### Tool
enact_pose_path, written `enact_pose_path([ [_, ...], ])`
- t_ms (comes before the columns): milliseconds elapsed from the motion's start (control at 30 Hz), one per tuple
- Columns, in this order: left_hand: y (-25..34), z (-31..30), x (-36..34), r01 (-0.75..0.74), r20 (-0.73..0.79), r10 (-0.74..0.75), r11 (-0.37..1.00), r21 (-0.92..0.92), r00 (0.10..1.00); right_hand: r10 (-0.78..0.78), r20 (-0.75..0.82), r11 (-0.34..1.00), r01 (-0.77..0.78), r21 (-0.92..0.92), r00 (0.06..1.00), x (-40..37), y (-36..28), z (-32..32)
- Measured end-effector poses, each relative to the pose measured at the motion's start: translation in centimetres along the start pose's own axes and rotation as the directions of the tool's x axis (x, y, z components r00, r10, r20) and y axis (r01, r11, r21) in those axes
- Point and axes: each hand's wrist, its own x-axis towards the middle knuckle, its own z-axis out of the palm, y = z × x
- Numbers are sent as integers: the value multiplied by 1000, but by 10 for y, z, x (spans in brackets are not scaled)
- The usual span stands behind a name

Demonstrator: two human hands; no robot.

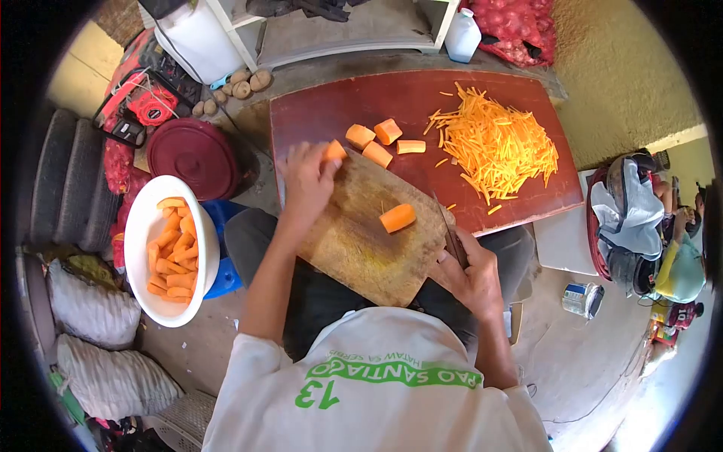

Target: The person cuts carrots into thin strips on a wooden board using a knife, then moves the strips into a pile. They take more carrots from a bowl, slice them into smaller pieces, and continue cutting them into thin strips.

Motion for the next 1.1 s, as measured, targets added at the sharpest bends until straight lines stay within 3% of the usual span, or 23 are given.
enact_pose_path([
  [100, -51, 31, 44, 139, 92, -129, 985, -107, 987, -51, 21, 977, 54, -207, 998, -2, 5, -8],
  [200, -52, 40, 52, 137, 158, -130, 990, -36, 979, -95, 22, 961, 98, -260, 995, -10, 7, -8],
  [500, 1, 17, 8, -112, -33, 112, 994, -13, 993, -85, 42, 949, 94, -300, 996, -17, 11, -6],
  [600, 44, -4, -6, -250, 146, 290, 937, -246, 946, -99, 12, 947, 98, -306, 995, -13, 9, -6],
  [667, 76, -12, -25, -273, 406, 352, 932, -239, 843, -93, -2, 945, 88, -316, 996, -12, 9, -5],
  [767, 75, 24, -48, -373, 342, 445, 892, -257, 828, -75, 0, 942, 71, -327, 997, -9, 12, -2],
  [967, 70, 45, 8, -498, 214, 505, 863, -89, 836, -43, -2, 950, 40, -310, 999, -14, 6, -3],
  [1100, 61, 60, 7, -513, 269, 493, 858, 4, 827, -84, -11, 954, 78, -291, 996, -19, 7, 1],
])
